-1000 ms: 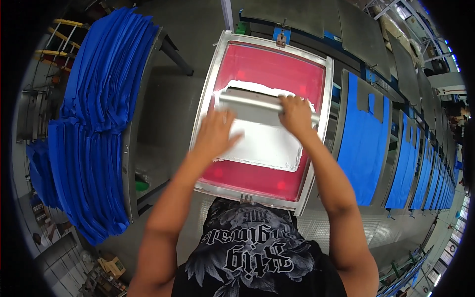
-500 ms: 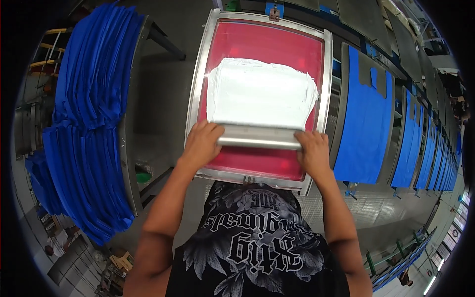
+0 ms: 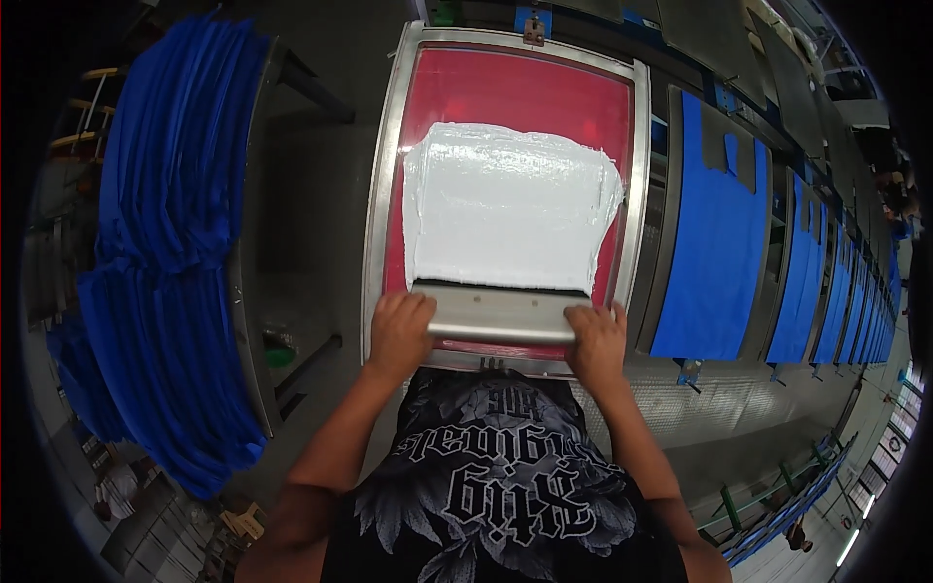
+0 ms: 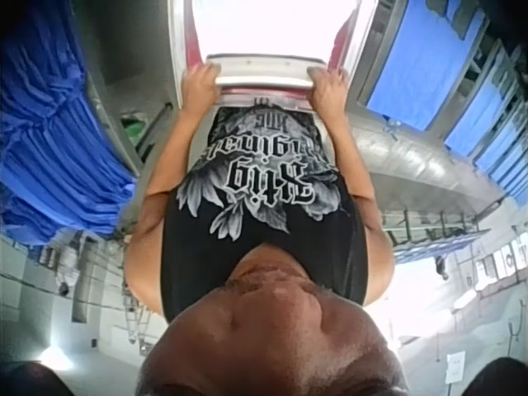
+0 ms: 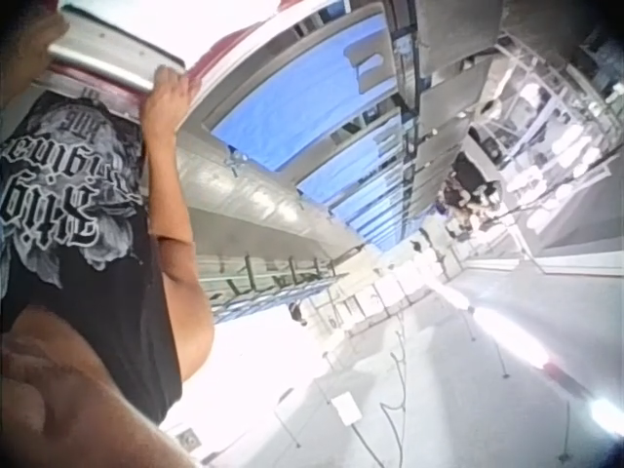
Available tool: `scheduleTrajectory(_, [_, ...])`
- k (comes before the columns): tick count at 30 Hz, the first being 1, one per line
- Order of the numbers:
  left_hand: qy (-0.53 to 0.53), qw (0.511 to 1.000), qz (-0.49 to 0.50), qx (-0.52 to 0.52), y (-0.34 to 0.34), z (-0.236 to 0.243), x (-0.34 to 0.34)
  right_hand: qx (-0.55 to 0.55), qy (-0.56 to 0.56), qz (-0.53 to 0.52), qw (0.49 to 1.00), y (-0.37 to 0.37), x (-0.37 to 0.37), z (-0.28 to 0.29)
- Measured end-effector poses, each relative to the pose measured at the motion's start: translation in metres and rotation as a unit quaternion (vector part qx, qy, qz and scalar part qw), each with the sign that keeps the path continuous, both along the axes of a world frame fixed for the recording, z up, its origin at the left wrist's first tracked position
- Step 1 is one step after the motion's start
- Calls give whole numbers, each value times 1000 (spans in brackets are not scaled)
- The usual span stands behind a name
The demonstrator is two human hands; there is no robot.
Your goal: Manually applying ink through a screen-printing frame onto garments using a squeegee.
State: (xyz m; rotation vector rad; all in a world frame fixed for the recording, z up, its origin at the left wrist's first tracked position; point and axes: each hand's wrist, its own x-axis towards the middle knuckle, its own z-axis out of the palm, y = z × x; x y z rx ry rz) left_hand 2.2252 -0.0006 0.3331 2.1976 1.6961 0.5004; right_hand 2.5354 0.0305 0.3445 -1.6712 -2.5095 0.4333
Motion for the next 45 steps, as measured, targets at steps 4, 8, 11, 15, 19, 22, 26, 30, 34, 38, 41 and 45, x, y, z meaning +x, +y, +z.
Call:
scheduleTrajectory(4, [43, 997, 13, -59, 111, 6, -9, 18, -37, -6, 999, 106, -4, -6])
scheduleTrajectory(8, [72, 997, 6, 6, 213, 11, -8, -9, -116, -6, 993, 204, -13, 15])
scheduleTrajectory(11, [62, 996, 9, -60, 191, 29, -9, 40, -86, 16, 995, 177, -6, 24])
scheduleTrajectory(15, [40, 995, -4, -90, 42, 26, -11, -70, -59, 20, 996, 44, -2, 30])
scheduleTrajectory(19, [-10, 1000, -18, 9, 34, 1, -7, 38, 15, 4, 999, 24, 1, -3])
scheduleTrajectory(22, [29, 999, -3, -37, 135, 17, -13, 13, -55, -17, 998, 114, -8, -10])
scheduleTrajectory(26, [41, 996, 16, -79, 222, 30, -3, -15, -95, -29, 995, 209, -10, 19])
scheduleTrajectory(30, [44, 991, -4, -128, 128, 32, -20, -28, -73, 23, 997, 113, -4, 30])
scheduleTrajectory(34, [0, 999, -40, -30, 27, 4, -13, -42, -10, -24, 999, 9, -6, 20])
scheduleTrajectory(38, [20, 1000, -20, 0, 104, 6, -13, 75, 6, -1, 997, 83, -2, -15])
scheduleTrajectory(41, [31, 998, -28, 43, 201, 5, -19, 4, -101, -10, 995, 182, -14, 7])
scheduleTrajectory(45, [32, 998, -24, -39, 206, 34, -10, -25, -112, 3, 993, 187, -11, 31])
